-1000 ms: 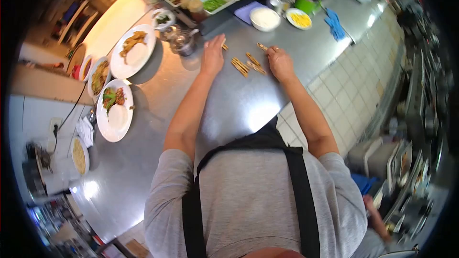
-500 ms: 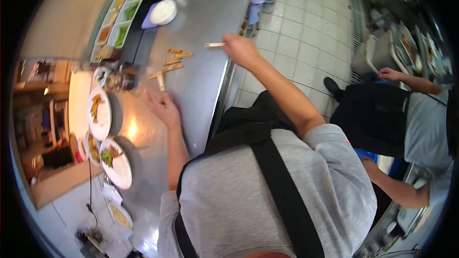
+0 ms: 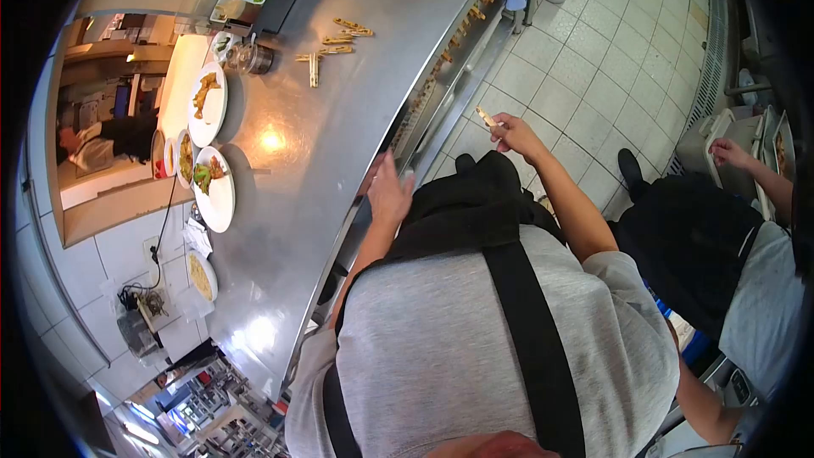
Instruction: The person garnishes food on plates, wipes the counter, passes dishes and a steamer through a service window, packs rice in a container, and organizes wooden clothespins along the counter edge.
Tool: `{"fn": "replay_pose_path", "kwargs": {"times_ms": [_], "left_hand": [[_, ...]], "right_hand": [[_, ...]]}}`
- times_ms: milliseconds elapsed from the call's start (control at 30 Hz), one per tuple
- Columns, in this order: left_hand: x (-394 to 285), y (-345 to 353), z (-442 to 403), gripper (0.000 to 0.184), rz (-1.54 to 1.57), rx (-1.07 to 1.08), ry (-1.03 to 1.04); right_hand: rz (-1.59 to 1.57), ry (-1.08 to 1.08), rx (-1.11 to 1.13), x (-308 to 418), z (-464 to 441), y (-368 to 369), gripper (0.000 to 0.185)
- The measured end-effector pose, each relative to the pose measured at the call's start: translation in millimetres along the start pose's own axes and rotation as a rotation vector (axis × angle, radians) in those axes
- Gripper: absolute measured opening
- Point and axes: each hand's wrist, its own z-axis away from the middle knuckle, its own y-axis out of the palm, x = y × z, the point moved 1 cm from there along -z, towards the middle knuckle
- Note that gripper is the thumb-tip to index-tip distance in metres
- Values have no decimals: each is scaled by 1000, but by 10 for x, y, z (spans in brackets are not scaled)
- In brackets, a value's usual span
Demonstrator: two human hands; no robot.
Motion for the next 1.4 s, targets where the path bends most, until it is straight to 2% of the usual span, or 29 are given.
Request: {"fn": "replay_pose_path", "kwargs": {"times_ms": [33, 67, 167, 200, 300, 600, 700, 800, 900, 933, 1033, 1133, 1233, 1333, 1400], "left_hand": [[98, 66, 18, 64, 40, 86, -190], [200, 118, 48, 62, 32, 47, -242], [505, 299, 130, 59, 77, 123, -332], [488, 320, 176, 56, 22, -8, -233], [395, 355, 393, 56, 82, -48, -171], [-29, 112, 704, 52, 80, -25, -151], [-7, 110, 714, 52, 104, -22, -153], [-35, 71, 732, 52, 87, -11, -151], [-20, 80, 749, 54, 98, -10, -134], [-3, 72, 736, 54, 100, -14, -134], [45, 63, 713, 55, 113, -19, -132], [119, 84, 703, 56, 143, -36, -111], [118, 84, 706, 55, 162, -20, -104], [79, 44, 738, 55, 165, 0, -96], [41, -15, 703, 54, 179, 2, -85]], "right_hand": [[1, 25, 16, -44, 49, -28, 21], [-17, 52, 25, -100, 66, -61, 22], [-20, 60, 41, -170, 75, -175, 24], [-39, 28, 14, -157, 61, -213, 24], [-96, -52, -47, -81, 5, -279, 25], [-105, -316, -165, 830, -308, -453, 39], [-103, -284, -301, 1017, -571, -444, 39], [-28, -259, -400, 1159, -691, -369, 35], [642, -621, -631, 931, -1145, -297, 33], [473, -425, -366, 1029, -1007, -281, 32], [359, -335, -132, 1046, -763, -318, 31], [184, -304, -244, 1006, -655, -408, 31], [194, -295, -363, 1037, -731, -440, 30], [294, -321, -397, 1110, -974, -414, 29], [353, -353, -297, 1169, -1255, -494, 28]]}}
